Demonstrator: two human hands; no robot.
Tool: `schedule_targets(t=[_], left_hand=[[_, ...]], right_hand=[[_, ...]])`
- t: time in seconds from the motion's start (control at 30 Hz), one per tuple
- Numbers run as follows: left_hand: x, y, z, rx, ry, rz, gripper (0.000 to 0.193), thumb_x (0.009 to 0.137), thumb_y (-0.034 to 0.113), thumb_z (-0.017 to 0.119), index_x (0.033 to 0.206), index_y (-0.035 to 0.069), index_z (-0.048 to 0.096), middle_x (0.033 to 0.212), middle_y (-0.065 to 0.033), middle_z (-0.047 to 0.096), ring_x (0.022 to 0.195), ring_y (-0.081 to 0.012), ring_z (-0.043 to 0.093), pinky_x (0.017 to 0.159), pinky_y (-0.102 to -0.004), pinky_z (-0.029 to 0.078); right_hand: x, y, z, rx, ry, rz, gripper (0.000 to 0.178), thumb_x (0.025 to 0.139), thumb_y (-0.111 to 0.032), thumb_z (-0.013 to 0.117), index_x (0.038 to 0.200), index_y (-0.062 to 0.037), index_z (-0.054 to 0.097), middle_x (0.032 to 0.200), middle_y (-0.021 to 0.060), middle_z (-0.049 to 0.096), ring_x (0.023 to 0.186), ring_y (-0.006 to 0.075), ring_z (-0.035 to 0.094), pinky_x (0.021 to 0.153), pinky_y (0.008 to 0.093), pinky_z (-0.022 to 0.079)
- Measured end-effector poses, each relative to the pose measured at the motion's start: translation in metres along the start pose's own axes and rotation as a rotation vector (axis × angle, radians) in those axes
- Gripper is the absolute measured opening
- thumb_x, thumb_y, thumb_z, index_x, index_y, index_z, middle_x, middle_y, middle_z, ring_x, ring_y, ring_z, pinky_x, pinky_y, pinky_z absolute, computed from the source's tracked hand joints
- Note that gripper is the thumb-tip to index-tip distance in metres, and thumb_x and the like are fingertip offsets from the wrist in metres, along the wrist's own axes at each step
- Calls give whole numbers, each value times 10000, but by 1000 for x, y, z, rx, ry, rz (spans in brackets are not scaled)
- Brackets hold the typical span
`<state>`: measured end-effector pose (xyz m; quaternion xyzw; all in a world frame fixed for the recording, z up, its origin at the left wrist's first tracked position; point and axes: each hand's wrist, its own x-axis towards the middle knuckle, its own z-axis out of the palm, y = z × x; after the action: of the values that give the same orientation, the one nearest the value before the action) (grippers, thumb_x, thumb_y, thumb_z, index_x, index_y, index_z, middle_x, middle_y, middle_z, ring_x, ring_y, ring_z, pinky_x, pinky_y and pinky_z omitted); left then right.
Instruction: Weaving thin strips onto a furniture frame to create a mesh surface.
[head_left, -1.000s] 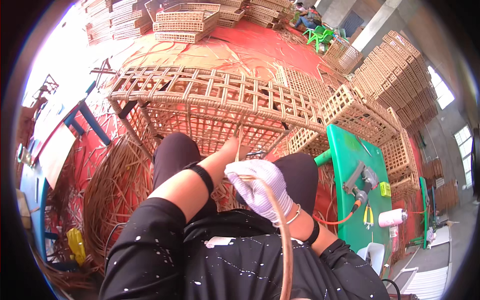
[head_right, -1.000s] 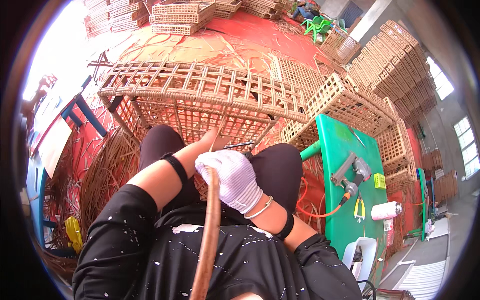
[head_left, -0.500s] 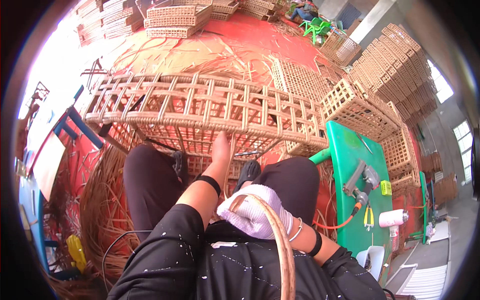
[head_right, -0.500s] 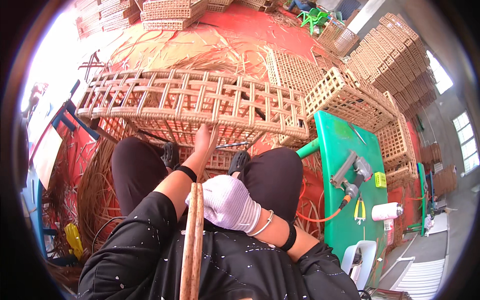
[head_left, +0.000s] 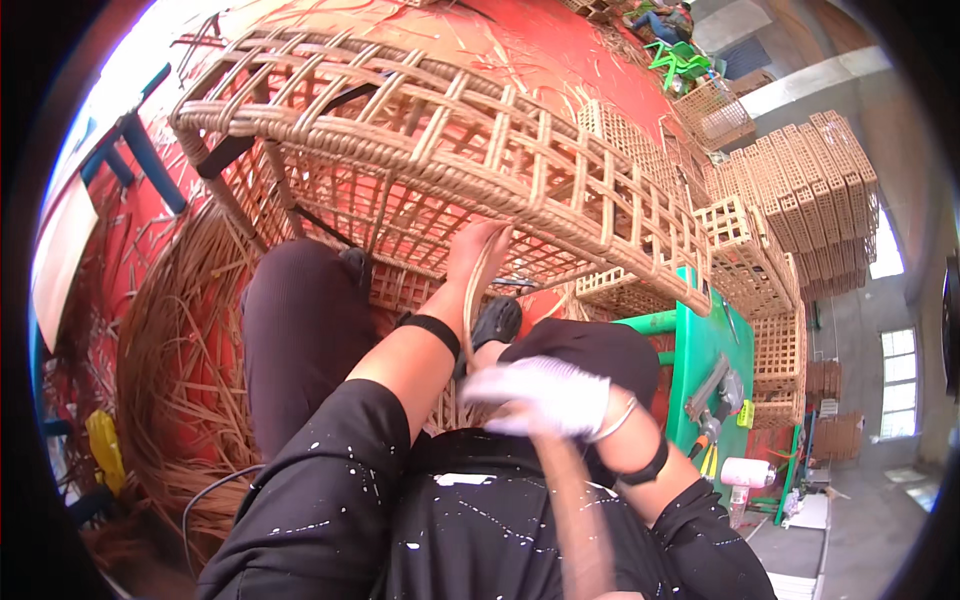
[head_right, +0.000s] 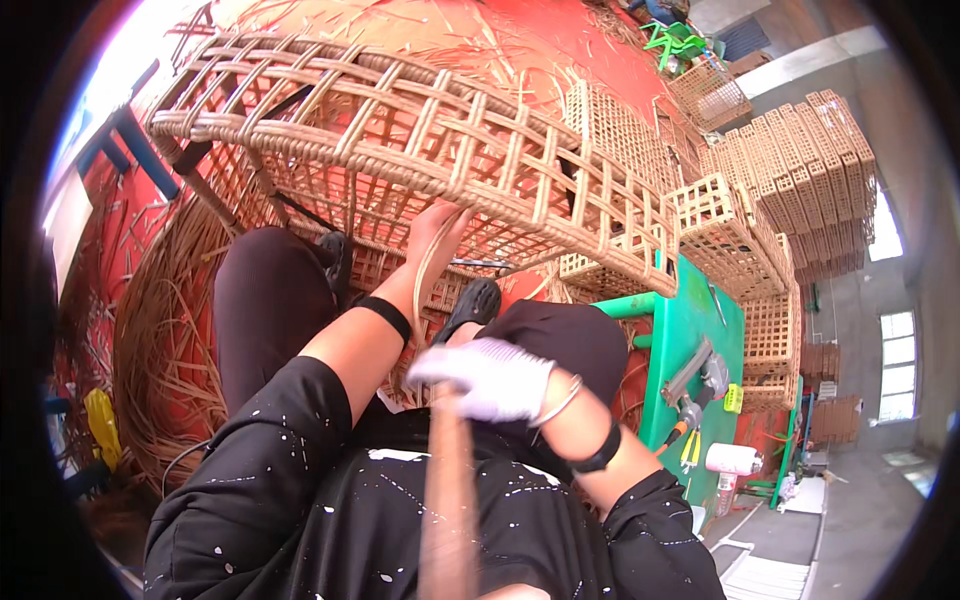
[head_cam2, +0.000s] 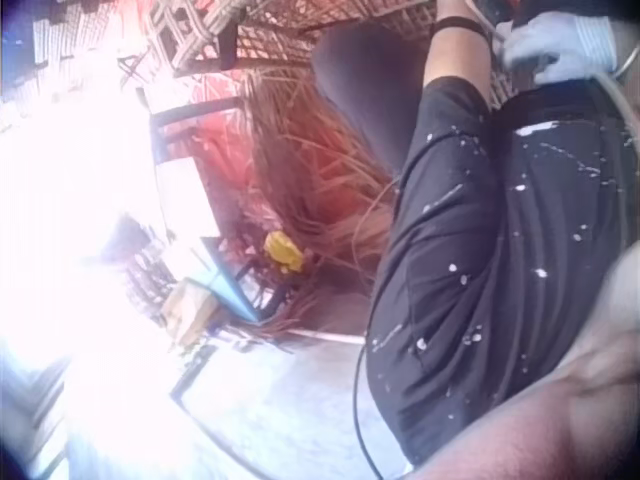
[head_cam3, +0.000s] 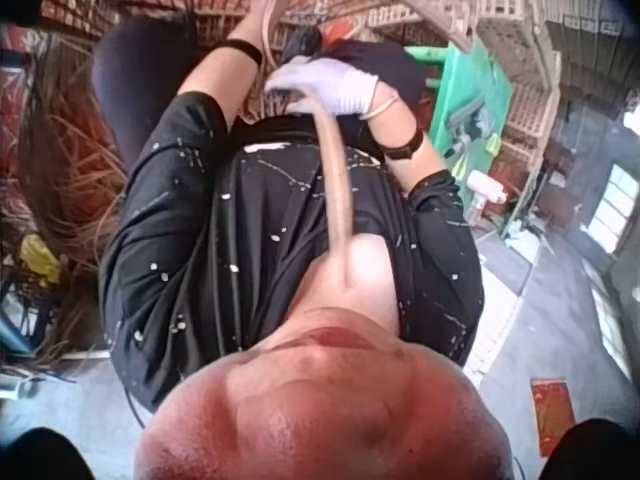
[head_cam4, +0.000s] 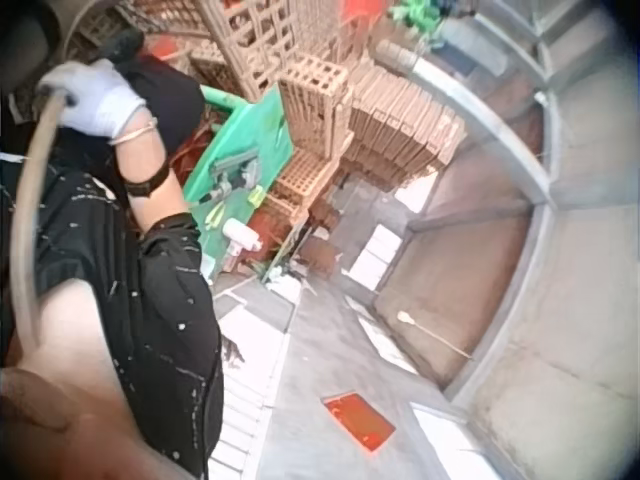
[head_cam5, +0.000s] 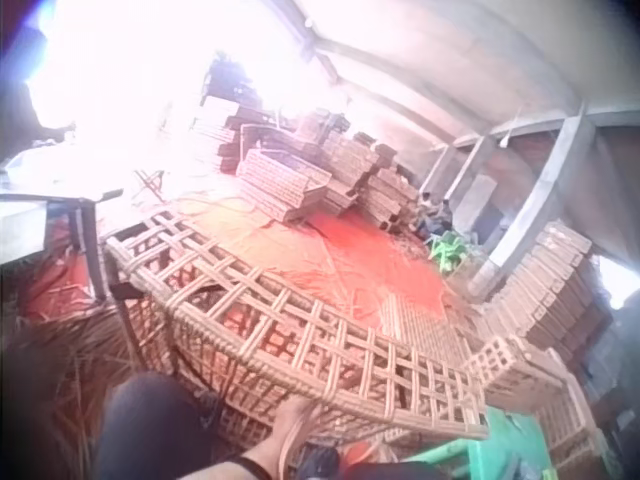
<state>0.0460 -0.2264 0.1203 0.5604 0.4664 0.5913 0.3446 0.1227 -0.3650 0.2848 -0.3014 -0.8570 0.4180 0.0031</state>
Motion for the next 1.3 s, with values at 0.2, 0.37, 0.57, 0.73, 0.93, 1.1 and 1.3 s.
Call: schedule_targets(t=[0.2, 0.37, 0.57, 0.73, 0.93, 1.1, 1.3], left_hand=[[9, -5, -12, 34, -118, 60, 173, 833, 148, 646, 881, -16, 675, 841, -167, 630, 800, -302, 617, 718, -347, 480], [14, -5, -17, 104, -194, -15, 151, 805, 130, 667, 922, 39, 692, 883, -139, 651, 784, -304, 631, 711, -364, 505], [28, -17, -11, 89, -98, 101, 152, 778, 133, 692, 901, 44, 689, 826, -154, 657, 764, -303, 646, 685, -369, 513], [38, -27, -11, 342, -26, 252, 201, 762, 174, 695, 916, 45, 680, 854, -180, 653, 787, -340, 641, 693, -413, 514], [38, -33, 3, 306, -18, 60, 247, 759, 237, 674, 906, 39, 676, 834, -227, 634, 786, -394, 614, 709, -462, 506], [47, -39, 9, 395, -16, 198, 275, 736, 307, 682, 776, 35, 699, 788, -215, 635, 756, -382, 626, 723, -433, 516], [49, -22, 4, 378, 21, 24, 343, 736, 378, 699, 918, 87, 711, 889, -185, 666, 840, -331, 647, 772, -402, 513]], right_hand=[[-17, 88, -83, -80, 57, 410, 479, 762, -151, 618, 1232, -95, 545, 1071, 73, 607, 946, 167, 569, 866, 341, 463], [0, 169, -86, -462, 415, 687, 408, 821, -222, 617, 1206, -93, 574, 1169, 110, 608, 1067, 241, 585, 964, 378, 432], [36, 224, -68, 508, 839, 337, 314, 786, -296, 747, 987, -71, 660, 780, 17, 649, 694, 102, 597, 646, 273, 490], [33, 235, -68, 493, 819, 387, 273, 762, -321, 764, 838, -83, 654, 655, -13, 582, 607, 97, 533, 579, 279, 450], [28, 205, -76, 526, 722, 309, 264, 803, -340, 719, 840, -84, 662, 627, -15, 578, 561, 87, 519, 535, 260, 420], [35, 185, -82, 520, 731, 466, 201, 822, -290, 702, 835, -95, 654, 617, -19, 565, 514, 64, 500, 484, 223, 379], [34, 217, -96, 161, 525, 430, 229, 836, -289, 671, 877, -65, 669, 691, 20, 634, 551, 124, 560, 516, 279, 453]])
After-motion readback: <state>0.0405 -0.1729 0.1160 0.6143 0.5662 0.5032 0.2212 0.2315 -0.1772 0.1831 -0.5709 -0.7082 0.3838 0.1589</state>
